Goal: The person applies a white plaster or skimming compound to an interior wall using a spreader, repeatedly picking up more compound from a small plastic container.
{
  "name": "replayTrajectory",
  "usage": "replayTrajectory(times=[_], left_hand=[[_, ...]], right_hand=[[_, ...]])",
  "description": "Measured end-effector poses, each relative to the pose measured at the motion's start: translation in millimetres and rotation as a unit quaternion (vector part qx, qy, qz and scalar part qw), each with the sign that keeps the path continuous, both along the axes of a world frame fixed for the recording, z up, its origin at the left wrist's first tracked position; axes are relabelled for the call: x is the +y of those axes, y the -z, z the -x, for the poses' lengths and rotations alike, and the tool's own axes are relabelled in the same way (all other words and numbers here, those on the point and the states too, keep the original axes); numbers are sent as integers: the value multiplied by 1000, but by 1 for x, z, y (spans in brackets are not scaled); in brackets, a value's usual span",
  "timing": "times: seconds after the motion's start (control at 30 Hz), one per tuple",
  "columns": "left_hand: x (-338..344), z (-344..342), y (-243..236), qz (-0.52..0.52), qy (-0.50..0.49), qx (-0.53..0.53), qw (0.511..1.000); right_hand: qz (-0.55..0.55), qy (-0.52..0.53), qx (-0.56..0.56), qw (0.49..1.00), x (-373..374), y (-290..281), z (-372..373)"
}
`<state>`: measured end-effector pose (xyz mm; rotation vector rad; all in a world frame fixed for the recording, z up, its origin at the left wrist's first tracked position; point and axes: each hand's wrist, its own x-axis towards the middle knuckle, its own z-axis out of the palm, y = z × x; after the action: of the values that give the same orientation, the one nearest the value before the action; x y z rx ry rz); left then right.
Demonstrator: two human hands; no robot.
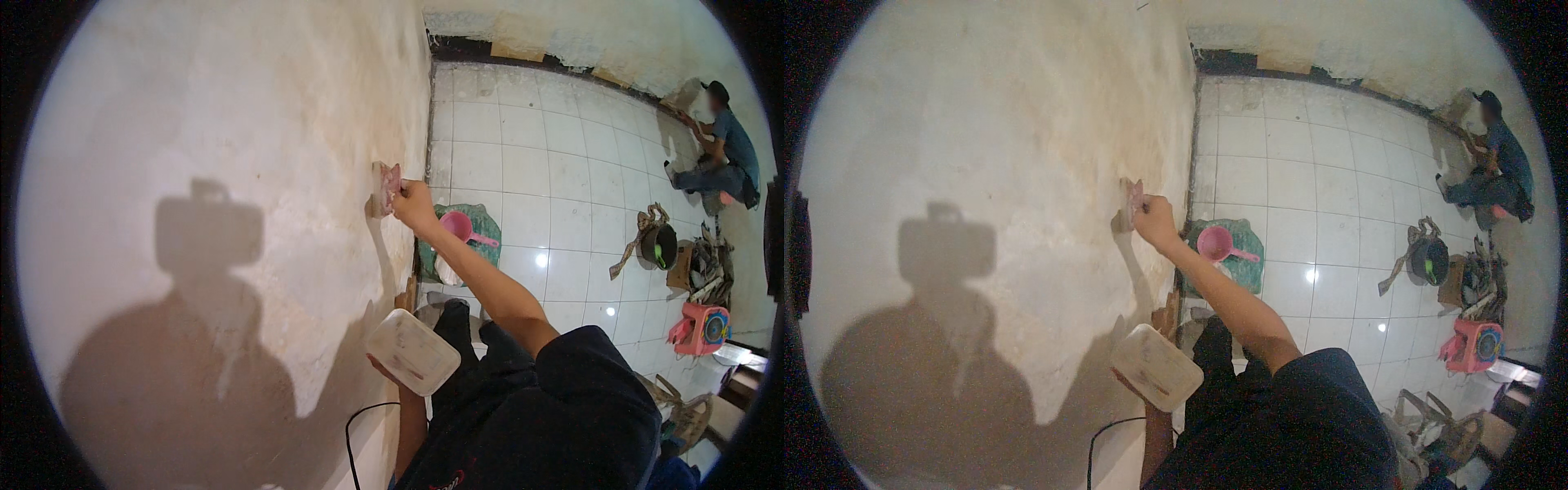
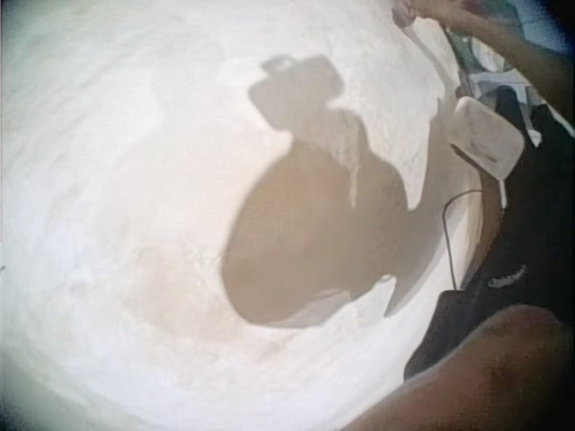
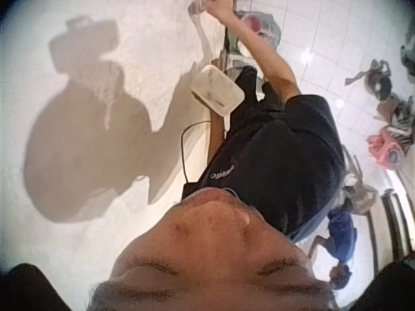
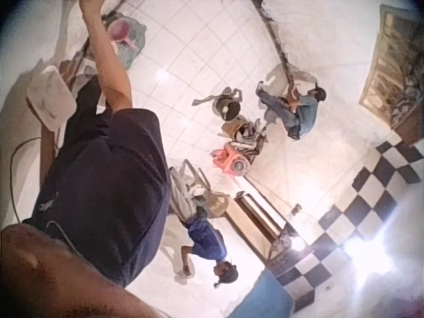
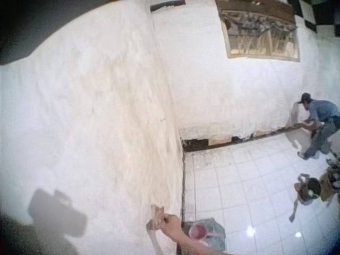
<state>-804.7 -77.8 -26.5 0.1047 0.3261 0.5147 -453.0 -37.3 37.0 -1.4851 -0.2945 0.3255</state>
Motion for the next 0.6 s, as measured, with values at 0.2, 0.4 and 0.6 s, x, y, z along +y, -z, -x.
replayTrajectory(times=[0.2, 0.4, 0.6], left_hand=[[0, 3, 2, -1, 10, 3, 1000], [-5, 10, 1, 3, 0, 7, 1000], [-4, 13, -3, -3, 12, 14, 1000]], right_hand=[[-93, -12, -24, 995, -28, -61, 35], [-159, 69, 112, 978, -38, 34, 40], [94, 110, 6, 989, 17, 127, 46]])
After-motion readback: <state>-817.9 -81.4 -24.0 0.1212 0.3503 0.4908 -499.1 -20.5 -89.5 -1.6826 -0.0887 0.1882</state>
